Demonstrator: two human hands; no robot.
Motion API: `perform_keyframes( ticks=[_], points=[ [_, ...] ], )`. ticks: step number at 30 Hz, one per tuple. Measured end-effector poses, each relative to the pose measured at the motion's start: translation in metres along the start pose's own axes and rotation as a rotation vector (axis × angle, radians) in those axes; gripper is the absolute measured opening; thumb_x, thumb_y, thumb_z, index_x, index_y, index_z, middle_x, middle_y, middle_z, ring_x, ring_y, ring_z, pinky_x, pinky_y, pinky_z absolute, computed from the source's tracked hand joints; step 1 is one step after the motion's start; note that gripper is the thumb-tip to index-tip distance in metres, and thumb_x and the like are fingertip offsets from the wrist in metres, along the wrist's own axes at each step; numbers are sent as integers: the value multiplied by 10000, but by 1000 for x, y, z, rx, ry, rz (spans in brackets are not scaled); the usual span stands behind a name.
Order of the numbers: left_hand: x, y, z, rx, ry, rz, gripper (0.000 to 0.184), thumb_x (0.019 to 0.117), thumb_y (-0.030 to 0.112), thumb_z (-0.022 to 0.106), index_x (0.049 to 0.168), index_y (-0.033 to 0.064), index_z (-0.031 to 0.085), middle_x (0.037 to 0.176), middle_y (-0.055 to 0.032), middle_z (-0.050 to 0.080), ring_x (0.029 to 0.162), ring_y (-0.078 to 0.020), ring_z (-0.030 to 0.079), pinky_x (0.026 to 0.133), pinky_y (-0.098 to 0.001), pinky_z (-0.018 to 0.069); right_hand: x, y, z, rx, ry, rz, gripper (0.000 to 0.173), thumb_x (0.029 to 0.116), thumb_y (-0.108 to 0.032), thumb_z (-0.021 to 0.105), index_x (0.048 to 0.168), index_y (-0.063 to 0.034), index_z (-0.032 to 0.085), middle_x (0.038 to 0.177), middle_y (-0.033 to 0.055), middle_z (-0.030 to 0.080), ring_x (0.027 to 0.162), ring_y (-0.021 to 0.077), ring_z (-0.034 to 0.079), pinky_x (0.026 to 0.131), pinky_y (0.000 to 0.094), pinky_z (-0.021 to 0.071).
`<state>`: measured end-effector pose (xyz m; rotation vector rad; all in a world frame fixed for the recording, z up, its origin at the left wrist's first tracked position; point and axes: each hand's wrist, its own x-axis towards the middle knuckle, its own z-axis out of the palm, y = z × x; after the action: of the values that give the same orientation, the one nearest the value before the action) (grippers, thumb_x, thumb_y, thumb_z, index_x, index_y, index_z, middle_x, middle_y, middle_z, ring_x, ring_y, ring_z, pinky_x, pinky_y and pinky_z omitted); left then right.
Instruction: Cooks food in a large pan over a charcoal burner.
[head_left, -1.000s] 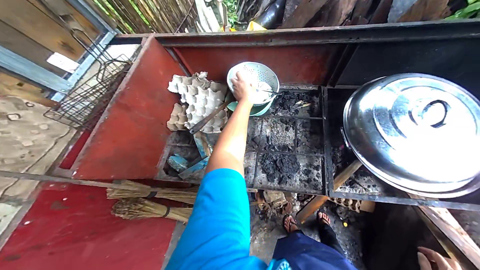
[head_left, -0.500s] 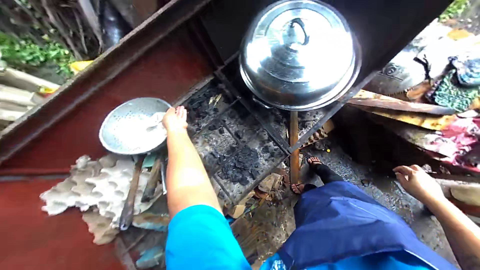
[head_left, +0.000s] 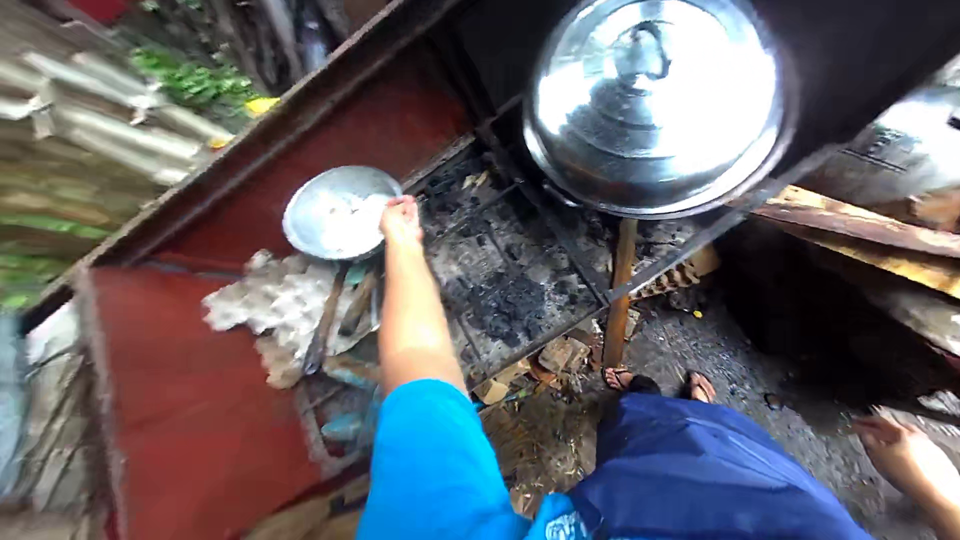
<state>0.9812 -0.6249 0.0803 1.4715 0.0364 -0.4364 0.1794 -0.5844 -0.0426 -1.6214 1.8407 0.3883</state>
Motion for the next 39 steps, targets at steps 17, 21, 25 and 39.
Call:
perform_keyframes(
  ticks=[17, 21, 25, 39],
  points=[
    [-339, -100, -1, 240, -486, 404, 110, 1019, 10, 511, 1105, 29, 577, 1145, -61, 695, 1025, -145, 695, 919, -354, 580, -50, -236, -89, 426, 121, -1104, 292, 1047, -130, 511, 1182, 26, 718, 1144, 225, 707, 1077, 359, 686, 961, 545, 536],
    [-464, -165, 8, 293, -597, 388, 135, 953, -73, 548, 1077, -93, 598, 980, -98, 699, 923, -131, 690, 866, -333, 590, -69, -229, -90, 518, -58, -1166, 404, 1077, -207, 458, 1408, -19, 592, 1371, 190, 631, 1312, 331, 573, 1136, 518, 424],
    [-577, -213, 14, 294, -721, 342, 291, 900, -110, 584, 1173, -201, 543, 1005, -84, 718, 940, -7, 678, 892, -224, 571, -73, -162, -86, 598, -226, -1112, 450, 1102, -250, 414, 1492, -45, 503, 1355, 164, 651, 1266, 283, 619, 1106, 507, 457],
    [-740, -362, 23, 595, -1599, 247, 190, 919, -20, 634, 1048, -146, 693, 1250, -306, 661, 1246, -337, 636, 1097, -419, 494, -37, 172, -24, 868, 137, -531, 322, 1078, -161, 405, 1180, 20, 651, 932, 82, 716, 834, 129, 682, 787, 368, 572]
  ],
)
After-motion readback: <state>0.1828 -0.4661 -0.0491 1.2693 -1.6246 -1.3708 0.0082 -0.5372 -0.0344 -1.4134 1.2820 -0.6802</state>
